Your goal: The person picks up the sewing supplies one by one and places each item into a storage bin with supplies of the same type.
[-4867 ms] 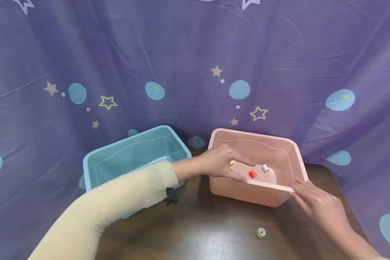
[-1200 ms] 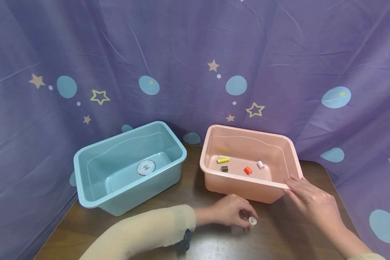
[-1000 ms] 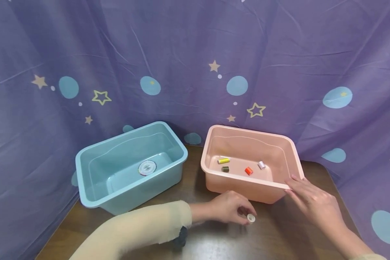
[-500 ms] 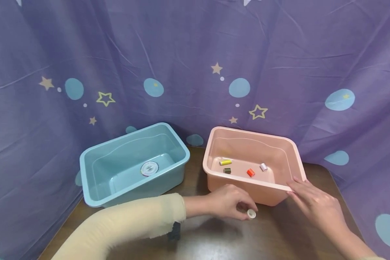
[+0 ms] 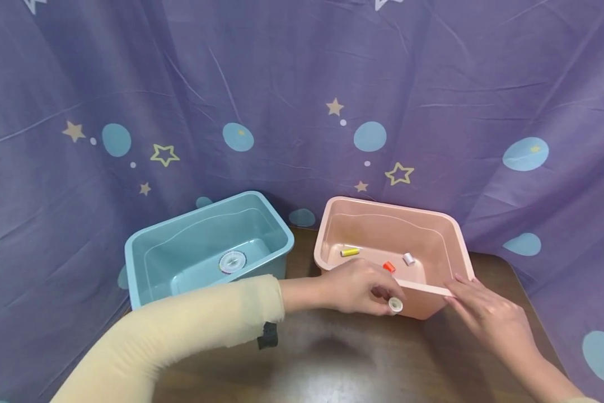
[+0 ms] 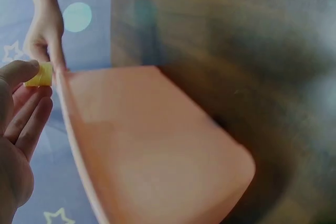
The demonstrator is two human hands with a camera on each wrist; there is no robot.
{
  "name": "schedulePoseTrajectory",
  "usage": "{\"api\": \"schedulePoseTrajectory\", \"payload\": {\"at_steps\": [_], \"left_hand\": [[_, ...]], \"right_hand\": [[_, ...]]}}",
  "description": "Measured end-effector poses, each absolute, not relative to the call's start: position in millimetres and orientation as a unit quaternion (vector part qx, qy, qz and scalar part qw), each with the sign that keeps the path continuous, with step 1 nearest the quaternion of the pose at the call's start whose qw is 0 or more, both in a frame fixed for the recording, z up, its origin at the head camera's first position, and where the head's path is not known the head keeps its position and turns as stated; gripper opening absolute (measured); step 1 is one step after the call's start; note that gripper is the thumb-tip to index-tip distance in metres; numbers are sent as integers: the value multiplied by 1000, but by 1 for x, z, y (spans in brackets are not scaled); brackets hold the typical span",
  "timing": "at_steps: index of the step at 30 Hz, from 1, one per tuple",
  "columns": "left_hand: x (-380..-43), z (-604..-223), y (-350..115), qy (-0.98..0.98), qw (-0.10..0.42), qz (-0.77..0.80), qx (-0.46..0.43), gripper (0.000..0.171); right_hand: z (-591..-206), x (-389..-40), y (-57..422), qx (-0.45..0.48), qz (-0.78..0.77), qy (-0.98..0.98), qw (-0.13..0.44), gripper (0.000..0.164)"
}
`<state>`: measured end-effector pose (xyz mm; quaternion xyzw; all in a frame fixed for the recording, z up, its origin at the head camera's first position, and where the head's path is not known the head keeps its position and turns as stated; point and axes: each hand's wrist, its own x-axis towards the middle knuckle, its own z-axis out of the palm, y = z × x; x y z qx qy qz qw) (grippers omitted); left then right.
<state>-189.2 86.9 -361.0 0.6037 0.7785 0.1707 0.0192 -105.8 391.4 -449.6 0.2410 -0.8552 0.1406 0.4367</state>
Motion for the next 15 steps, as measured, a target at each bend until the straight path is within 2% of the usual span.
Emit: {"api": "schedulePoseTrajectory", "payload": {"at_steps": [9, 15], "left_hand": [[-216, -327, 93, 779, 38, 215, 589, 26], [-233, -314, 97, 796, 43, 216, 563, 29]], "right_hand": [[-449, -107, 394, 252, 122, -852, 442, 53], [-451, -107, 393, 253, 128, -848, 447, 51]]}}
